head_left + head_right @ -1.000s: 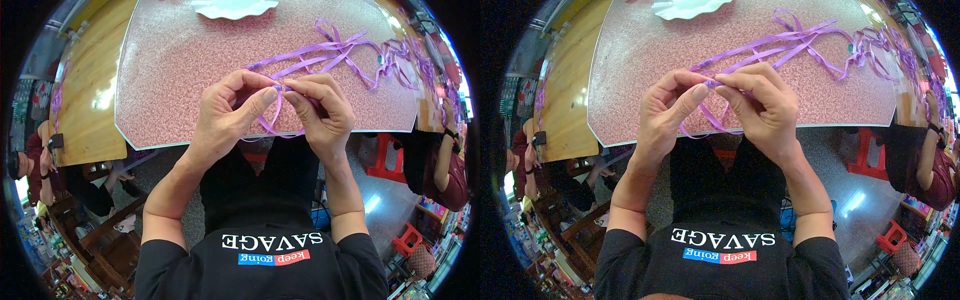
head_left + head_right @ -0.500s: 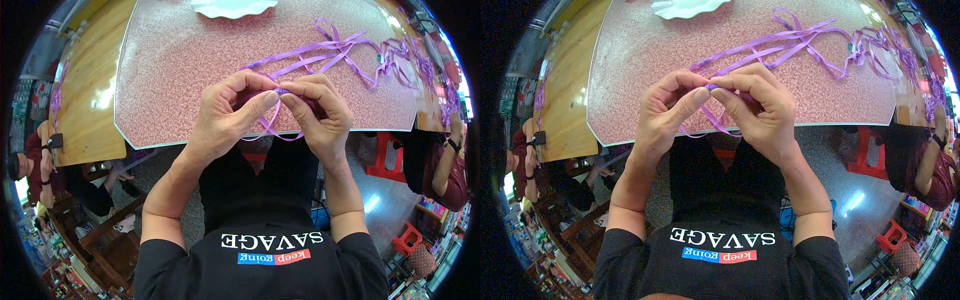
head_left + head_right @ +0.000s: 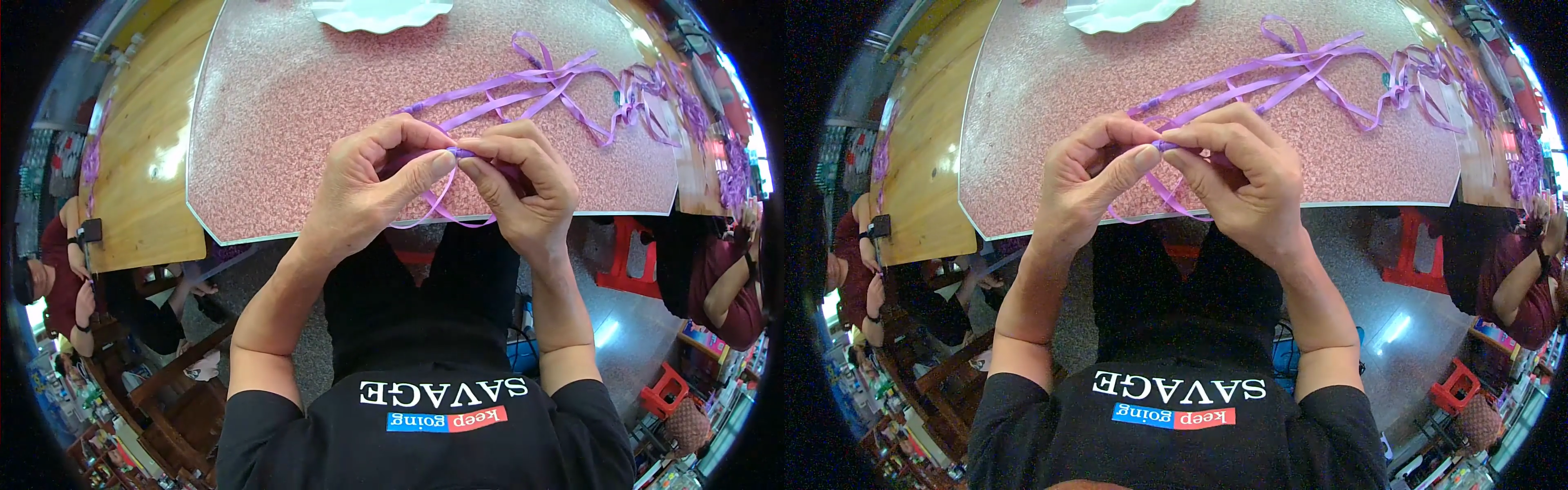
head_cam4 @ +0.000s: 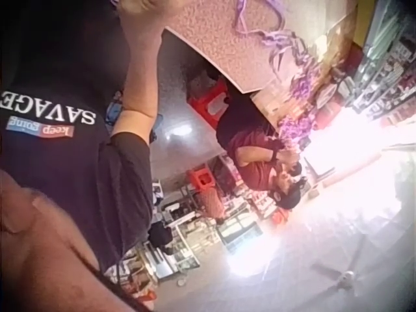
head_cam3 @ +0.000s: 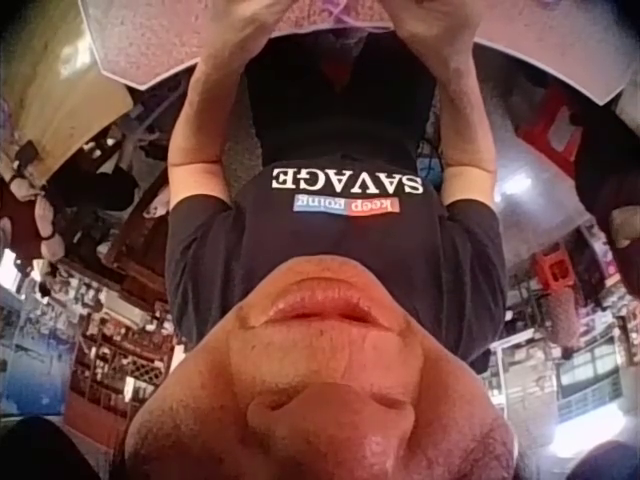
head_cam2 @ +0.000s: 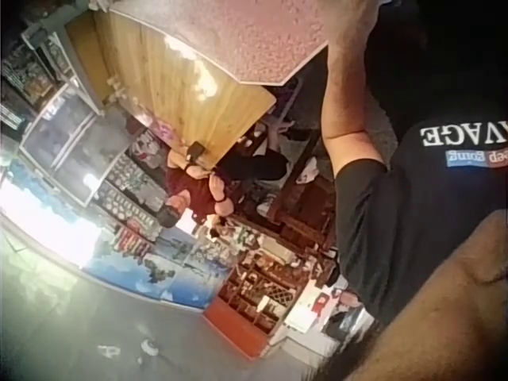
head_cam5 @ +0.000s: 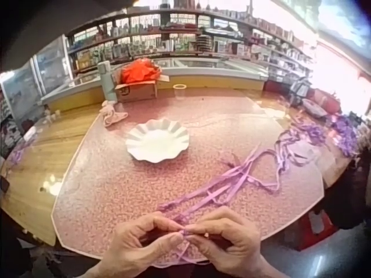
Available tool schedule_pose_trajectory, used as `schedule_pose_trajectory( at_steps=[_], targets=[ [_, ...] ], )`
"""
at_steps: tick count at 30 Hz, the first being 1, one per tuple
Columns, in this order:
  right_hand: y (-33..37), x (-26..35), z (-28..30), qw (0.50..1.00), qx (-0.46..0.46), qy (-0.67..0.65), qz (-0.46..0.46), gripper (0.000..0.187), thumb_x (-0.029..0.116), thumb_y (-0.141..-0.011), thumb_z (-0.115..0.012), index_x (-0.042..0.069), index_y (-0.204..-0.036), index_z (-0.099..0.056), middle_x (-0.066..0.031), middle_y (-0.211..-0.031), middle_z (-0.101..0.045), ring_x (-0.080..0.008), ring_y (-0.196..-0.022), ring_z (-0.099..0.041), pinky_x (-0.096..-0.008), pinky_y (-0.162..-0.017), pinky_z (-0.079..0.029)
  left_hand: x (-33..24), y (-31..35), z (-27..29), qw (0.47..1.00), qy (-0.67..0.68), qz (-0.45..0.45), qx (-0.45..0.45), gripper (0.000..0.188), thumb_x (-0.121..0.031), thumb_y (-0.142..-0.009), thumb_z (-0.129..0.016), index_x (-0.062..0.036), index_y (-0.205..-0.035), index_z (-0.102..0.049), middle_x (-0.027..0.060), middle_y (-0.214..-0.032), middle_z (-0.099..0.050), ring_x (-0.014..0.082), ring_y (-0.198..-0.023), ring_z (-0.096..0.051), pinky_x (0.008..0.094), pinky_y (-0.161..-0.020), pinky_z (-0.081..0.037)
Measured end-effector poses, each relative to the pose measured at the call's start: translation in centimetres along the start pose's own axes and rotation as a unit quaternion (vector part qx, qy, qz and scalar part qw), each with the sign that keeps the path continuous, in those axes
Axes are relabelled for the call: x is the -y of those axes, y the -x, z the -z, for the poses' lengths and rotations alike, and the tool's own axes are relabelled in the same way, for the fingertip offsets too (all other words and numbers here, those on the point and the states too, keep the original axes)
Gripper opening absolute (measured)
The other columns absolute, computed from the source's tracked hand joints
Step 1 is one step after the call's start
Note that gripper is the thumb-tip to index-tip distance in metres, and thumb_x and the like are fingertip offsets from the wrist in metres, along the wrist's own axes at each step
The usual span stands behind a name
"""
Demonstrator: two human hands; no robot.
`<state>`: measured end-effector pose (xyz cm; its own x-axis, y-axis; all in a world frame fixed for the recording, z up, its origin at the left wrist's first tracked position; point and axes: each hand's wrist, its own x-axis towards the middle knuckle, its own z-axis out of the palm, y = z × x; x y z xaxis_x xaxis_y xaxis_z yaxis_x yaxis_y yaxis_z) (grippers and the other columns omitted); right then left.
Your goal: Tying purple ribbons into decorative bows at a table.
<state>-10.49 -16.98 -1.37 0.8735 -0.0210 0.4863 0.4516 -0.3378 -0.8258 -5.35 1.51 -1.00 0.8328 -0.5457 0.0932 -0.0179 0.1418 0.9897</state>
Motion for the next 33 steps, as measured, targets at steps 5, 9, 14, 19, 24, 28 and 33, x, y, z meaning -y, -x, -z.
schedule_pose_trajectory(
  at_steps=[5, 9, 14, 19, 24, 28, 33],
  targets=[
    [-0.3, 0.7, 0.4, 1.000, 0.012, 0.020, 0.019, 0.020, -0.005, -0.079, -0.074, 0.000, -0.097, -0.070, -0.0077, -0.091, -0.063, -0.0120, -0.079, -0.059, -0.0228, -0.064, -0.047, -0.2, 0.2, 0.1, 1.000, 0.013, 0.004, 0.006, 0.021, -0.015, -0.091, -0.069, 0.0010, -0.104, -0.065, 0.0018, -0.092, -0.065, 0.0051, -0.085, -0.060, 0.0202, -0.076, -0.049],
    [-0.4, 0.0, 0.8, 0.996, 0.036, 0.029, 0.079, 0.019, -0.003, -0.078, -0.075, 0.001, -0.096, -0.071, -0.0072, -0.087, -0.063, -0.0111, -0.072, -0.056, -0.0227, -0.058, -0.043, -0.1, 0.2, 0.6, 0.999, -0.020, -0.002, 0.036, 0.019, -0.015, -0.092, -0.069, 0.0011, -0.103, -0.065, 0.0009, -0.090, -0.064, 0.0046, -0.082, -0.059, 0.0196, -0.073, -0.048],
    [-0.5, -0.4, 1.1, 0.994, 0.047, 0.005, 0.101, 0.019, -0.001, -0.076, -0.077, 0.001, -0.095, -0.072, -0.0085, -0.086, -0.064, -0.0121, -0.071, -0.057, -0.0237, -0.058, -0.044, -0.4, 0.3, 0.1, 0.998, 0.015, 0.001, 0.064, 0.018, -0.014, -0.092, -0.068, 0.0012, -0.101, -0.065, 0.0005, -0.089, -0.064, 0.0047, -0.082, -0.058, 0.0197, -0.073, -0.048],
    [-0.1, -1.1, -0.3, 0.989, -0.006, 0.016, 0.150, 0.020, -0.001, -0.076, -0.077, 0.002, -0.095, -0.072, -0.0100, -0.087, -0.065, -0.0131, -0.072, -0.059, -0.0251, -0.058, -0.046, -0.2, 0.6, -0.3, 0.995, 0.088, 0.031, 0.021, 0.016, -0.015, -0.093, -0.068, -0.0002, -0.099, -0.065, -0.0003, -0.088, -0.064, 0.0045, -0.083, -0.057, 0.0195, -0.074, -0.046],
    [-0.5, -2.0, -1.0, 0.994, -0.020, 0.015, 0.102, 0.017, -0.001, -0.079, -0.075, 0.001, -0.095, -0.069, -0.0094, -0.089, -0.066, -0.0133, -0.075, -0.060, -0.0249, -0.062, -0.048, 0.0, -0.2, 0.7, 0.993, 0.094, 0.062, 0.027, 0.018, -0.018, -0.095, -0.065, -0.0008, -0.101, -0.066, -0.0019, -0.085, -0.062, 0.0021, -0.076, -0.052, 0.0176, -0.066, -0.040],
    [-0.4, -2.1, -1.3, 0.998, -0.020, 0.002, 0.057, 0.016, 0.000, -0.085, -0.070, -0.002, -0.100, -0.066, -0.0085, -0.094, -0.063, -0.0140, -0.082, -0.060, -0.0242, -0.068, -0.049, 0.2, -0.5, 0.1, 0.999, 0.028, 0.043, 0.004, 0.018, -0.018, -0.097, -0.060, -0.0017, -0.104, -0.063, -0.0064, -0.073, -0.049, 0.0025, -0.063, -0.038, 0.0181, -0.055, -0.027],
    [-0.3, -1.6, -0.8, 0.999, -0.009, 0.007, 0.037, 0.016, 0.001, -0.087, -0.069, -0.003, -0.102, -0.065, -0.0092, -0.097, -0.062, -0.0146, -0.086, -0.060, -0.0242, -0.073, -0.049, 0.8, -0.4, 0.6, 0.994, 0.093, 0.055, 0.025, 0.022, -0.020, -0.098, -0.060, -0.0005, -0.107, -0.064, -0.0048, -0.079, -0.054, 0.0021, -0.069, -0.043, 0.0181, -0.060, -0.033]
  ],
)
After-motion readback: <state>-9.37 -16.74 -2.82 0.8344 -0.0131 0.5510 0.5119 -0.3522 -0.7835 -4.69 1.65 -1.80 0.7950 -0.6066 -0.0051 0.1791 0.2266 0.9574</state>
